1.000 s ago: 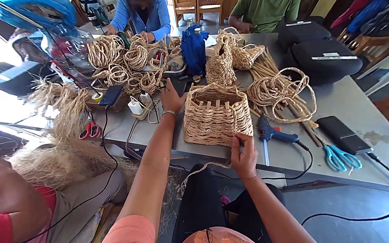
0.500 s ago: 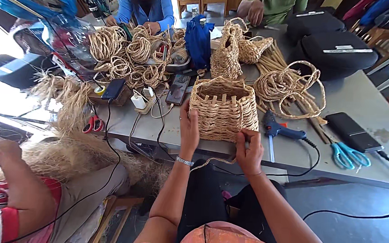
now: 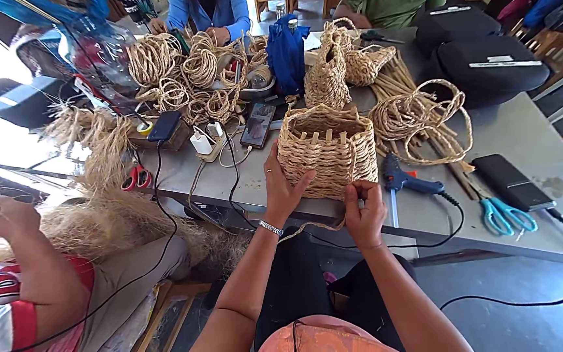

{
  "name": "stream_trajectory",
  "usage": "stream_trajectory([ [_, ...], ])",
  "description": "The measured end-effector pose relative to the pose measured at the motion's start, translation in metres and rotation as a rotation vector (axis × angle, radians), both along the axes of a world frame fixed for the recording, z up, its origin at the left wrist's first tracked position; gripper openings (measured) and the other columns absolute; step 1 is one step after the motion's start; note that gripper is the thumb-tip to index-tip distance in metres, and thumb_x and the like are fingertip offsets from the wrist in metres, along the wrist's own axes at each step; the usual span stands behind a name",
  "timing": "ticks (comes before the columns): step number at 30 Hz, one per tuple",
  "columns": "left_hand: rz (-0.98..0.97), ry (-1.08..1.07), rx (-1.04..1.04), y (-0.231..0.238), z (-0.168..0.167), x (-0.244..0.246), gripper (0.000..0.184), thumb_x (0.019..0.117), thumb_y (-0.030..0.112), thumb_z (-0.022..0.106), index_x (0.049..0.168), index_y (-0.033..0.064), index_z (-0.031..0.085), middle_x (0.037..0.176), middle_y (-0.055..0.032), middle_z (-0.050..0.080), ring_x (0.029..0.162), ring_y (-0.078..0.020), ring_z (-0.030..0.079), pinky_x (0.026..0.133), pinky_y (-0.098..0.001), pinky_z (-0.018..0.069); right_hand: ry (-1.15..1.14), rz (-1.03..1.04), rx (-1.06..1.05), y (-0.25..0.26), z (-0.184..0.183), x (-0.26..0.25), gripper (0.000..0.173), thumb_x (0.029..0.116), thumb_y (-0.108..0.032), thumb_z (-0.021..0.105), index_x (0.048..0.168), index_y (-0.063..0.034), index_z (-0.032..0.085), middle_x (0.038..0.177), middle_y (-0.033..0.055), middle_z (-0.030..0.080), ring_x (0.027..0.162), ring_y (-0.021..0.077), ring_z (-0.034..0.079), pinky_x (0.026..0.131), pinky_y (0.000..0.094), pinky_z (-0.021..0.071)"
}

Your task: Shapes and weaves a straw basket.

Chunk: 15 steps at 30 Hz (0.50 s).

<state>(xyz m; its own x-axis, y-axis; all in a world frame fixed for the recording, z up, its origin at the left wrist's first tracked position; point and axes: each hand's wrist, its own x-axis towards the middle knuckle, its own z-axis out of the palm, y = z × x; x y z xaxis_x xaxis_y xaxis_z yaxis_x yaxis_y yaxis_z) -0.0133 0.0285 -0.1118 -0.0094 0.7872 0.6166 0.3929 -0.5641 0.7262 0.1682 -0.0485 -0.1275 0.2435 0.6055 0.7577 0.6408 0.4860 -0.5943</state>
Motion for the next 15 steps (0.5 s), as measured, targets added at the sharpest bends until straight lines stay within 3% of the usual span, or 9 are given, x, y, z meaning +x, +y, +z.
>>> stream_trajectory([
  [15,0.060,-0.029,-0.021,-0.016,0.002,0.016,0.103,0.0891,0.060,0.070,0.162,0.0081,0.019,0.162,-0.0150,0.033,0.145,-0.0259,0.039,0.118,-0.0441,0.0364,0.037,-0.036,-0.047,-0.002,0.006,0.001,0.021,0.1030,-0.019,0.060,0.109,0.0013,0.063,0.081,0.0055,0.067,0.071,0.0079,0.064,0.068,0.0238,0.0550],
])
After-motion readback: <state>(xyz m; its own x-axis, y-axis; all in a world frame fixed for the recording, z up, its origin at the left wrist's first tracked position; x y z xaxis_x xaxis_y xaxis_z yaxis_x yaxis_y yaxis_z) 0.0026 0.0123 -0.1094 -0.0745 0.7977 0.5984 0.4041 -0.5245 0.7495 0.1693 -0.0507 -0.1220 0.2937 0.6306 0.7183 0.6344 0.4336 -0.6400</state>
